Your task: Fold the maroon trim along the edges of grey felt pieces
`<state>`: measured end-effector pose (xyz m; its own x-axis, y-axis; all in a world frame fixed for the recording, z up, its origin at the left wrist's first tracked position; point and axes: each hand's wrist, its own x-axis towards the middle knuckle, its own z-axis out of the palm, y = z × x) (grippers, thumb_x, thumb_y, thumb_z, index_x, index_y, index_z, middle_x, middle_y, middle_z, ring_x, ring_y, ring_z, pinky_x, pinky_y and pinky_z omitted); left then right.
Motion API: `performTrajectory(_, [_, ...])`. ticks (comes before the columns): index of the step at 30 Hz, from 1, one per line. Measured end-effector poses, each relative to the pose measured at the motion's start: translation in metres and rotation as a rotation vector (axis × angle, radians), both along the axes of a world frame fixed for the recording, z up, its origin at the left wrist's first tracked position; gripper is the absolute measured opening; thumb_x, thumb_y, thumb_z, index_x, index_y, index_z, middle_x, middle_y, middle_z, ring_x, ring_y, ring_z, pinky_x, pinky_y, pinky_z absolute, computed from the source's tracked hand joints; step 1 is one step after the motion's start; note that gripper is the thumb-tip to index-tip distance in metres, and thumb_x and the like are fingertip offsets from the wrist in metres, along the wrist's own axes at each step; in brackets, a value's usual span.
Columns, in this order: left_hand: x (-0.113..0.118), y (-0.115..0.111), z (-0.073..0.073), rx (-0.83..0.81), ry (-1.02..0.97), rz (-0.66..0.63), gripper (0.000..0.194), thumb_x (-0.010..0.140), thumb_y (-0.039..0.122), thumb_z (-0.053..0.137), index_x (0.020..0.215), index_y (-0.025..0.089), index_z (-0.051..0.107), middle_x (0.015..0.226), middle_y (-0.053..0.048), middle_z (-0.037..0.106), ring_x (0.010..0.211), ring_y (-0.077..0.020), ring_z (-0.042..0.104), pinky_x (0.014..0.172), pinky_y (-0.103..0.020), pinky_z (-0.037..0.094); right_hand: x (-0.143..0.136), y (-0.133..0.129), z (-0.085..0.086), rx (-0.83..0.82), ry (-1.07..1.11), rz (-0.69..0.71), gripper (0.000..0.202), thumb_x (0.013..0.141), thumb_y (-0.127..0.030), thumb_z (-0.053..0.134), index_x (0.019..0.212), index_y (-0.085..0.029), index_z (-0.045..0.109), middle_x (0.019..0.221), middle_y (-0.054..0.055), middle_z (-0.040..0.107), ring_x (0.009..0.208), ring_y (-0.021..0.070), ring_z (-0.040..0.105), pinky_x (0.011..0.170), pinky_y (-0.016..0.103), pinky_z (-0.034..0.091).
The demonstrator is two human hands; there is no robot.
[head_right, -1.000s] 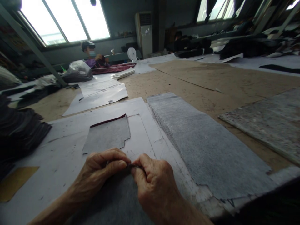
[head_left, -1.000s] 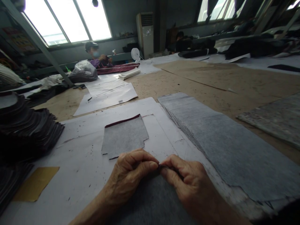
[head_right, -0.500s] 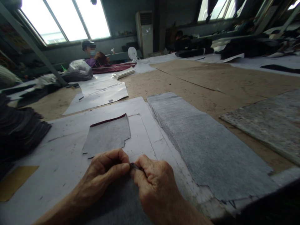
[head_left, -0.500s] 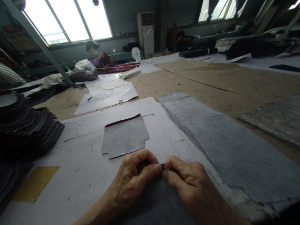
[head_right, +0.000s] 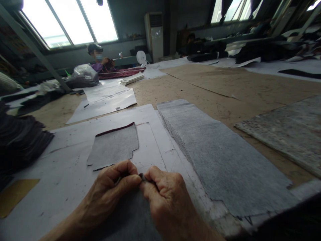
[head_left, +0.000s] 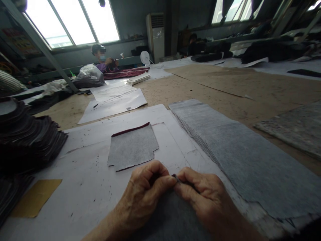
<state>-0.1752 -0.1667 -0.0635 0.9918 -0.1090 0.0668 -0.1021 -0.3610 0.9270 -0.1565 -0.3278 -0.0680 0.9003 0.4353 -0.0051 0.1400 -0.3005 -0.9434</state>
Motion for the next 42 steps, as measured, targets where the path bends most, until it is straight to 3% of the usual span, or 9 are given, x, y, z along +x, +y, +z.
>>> performTrajectory(6, [0.001, 0.014, 0.002, -0.097, 0.204, -0.062, 0.038, 0.085, 0.046, 0.047, 0.066, 0.015, 0.057, 0.052, 0.004, 0.032, 0.049, -0.0070, 0.025, 0.044, -0.020, 0.020, 0.004, -0.001, 0.003, 0.032, 0.171, -0.024, 0.021, 0.076, -0.034, 0.046, 0.063, -0.019, 0.048, 0.051, -0.005, 0.037, 0.047, 0.0088, 0.035, 0.043, 0.021, 0.028])
performTrajectory(14, [0.001, 0.008, 0.001, -0.003, 0.082, -0.056, 0.031, 0.084, 0.038, 0.051, 0.065, 0.014, 0.056, 0.053, 0.004, 0.041, 0.050, -0.0064, 0.034, 0.046, -0.018, 0.027, 0.005, -0.004, 0.003, 0.079, 0.288, 0.019, 0.022, 0.076, -0.038, 0.048, 0.067, -0.018, 0.050, 0.055, -0.004, 0.041, 0.049, 0.0088, 0.037, 0.044, 0.021, 0.029])
performTrajectory(21, [-0.003, 0.004, -0.001, 0.209, -0.207, -0.003, 0.026, 0.087, 0.026, 0.047, 0.064, 0.015, 0.049, 0.057, 0.004, 0.048, 0.054, -0.0064, 0.044, 0.054, -0.018, 0.033, 0.007, -0.004, 0.005, 0.049, 0.125, 0.051, 0.017, 0.076, -0.033, 0.049, 0.073, -0.018, 0.056, 0.059, -0.003, 0.048, 0.052, 0.0097, 0.043, 0.047, 0.021, 0.032])
performTrajectory(24, [-0.003, 0.004, -0.004, 0.238, -0.272, -0.024, 0.022, 0.087, 0.022, 0.047, 0.067, 0.015, 0.051, 0.059, 0.004, 0.050, 0.055, -0.0060, 0.045, 0.055, -0.018, 0.034, 0.007, -0.003, 0.003, 0.068, 0.083, -0.005, 0.020, 0.077, -0.037, 0.051, 0.080, -0.019, 0.060, 0.063, -0.003, 0.053, 0.055, 0.0101, 0.046, 0.048, 0.020, 0.035])
performTrajectory(28, [-0.002, 0.002, -0.009, 0.260, -0.355, -0.060, 0.019, 0.088, 0.020, 0.046, 0.071, 0.014, 0.052, 0.062, 0.003, 0.051, 0.057, -0.0061, 0.046, 0.056, -0.019, 0.034, 0.005, 0.000, 0.002, 0.037, 0.055, -0.063, 0.023, 0.079, -0.039, 0.052, 0.072, -0.020, 0.062, 0.061, -0.003, 0.056, 0.057, 0.0106, 0.049, 0.051, 0.019, 0.037])
performTrajectory(31, [-0.002, 0.002, -0.009, 0.271, -0.341, -0.063, 0.020, 0.087, 0.021, 0.047, 0.069, 0.014, 0.052, 0.060, 0.003, 0.050, 0.056, -0.0061, 0.045, 0.055, -0.019, 0.033, 0.005, 0.002, 0.002, -0.028, -0.046, -0.121, 0.022, 0.079, -0.033, 0.051, 0.065, -0.019, 0.059, 0.055, -0.004, 0.053, 0.053, 0.0094, 0.047, 0.051, 0.019, 0.035])
performTrajectory(34, [-0.003, 0.004, -0.004, 0.232, -0.194, -0.079, 0.018, 0.085, 0.024, 0.051, 0.070, 0.015, 0.055, 0.061, 0.004, 0.052, 0.056, -0.0061, 0.045, 0.055, -0.018, 0.034, 0.006, 0.002, 0.000, -0.037, -0.101, -0.175, 0.021, 0.077, -0.031, 0.051, 0.061, -0.019, 0.056, 0.051, -0.004, 0.050, 0.050, 0.0091, 0.043, 0.048, 0.020, 0.033])
performTrajectory(39, [-0.002, 0.008, 0.007, 0.220, -0.048, -0.088, 0.020, 0.082, 0.023, 0.054, 0.064, 0.015, 0.055, 0.054, 0.006, 0.047, 0.051, -0.0052, 0.040, 0.049, -0.017, 0.030, 0.010, -0.001, -0.004, 0.157, 0.175, -0.214, 0.025, 0.071, -0.041, 0.057, 0.061, -0.018, 0.053, 0.047, -0.004, 0.044, 0.043, 0.0084, 0.036, 0.042, 0.021, 0.028])
performTrajectory(42, [-0.002, 0.007, 0.009, 0.239, -0.085, -0.072, 0.019, 0.081, 0.019, 0.053, 0.063, 0.014, 0.054, 0.055, 0.006, 0.048, 0.052, -0.0049, 0.041, 0.051, -0.017, 0.031, 0.014, -0.003, -0.002, 0.290, 0.294, -0.221, 0.033, 0.076, -0.049, 0.053, 0.074, -0.017, 0.059, 0.059, -0.001, 0.054, 0.050, 0.0101, 0.045, 0.047, 0.021, 0.035])
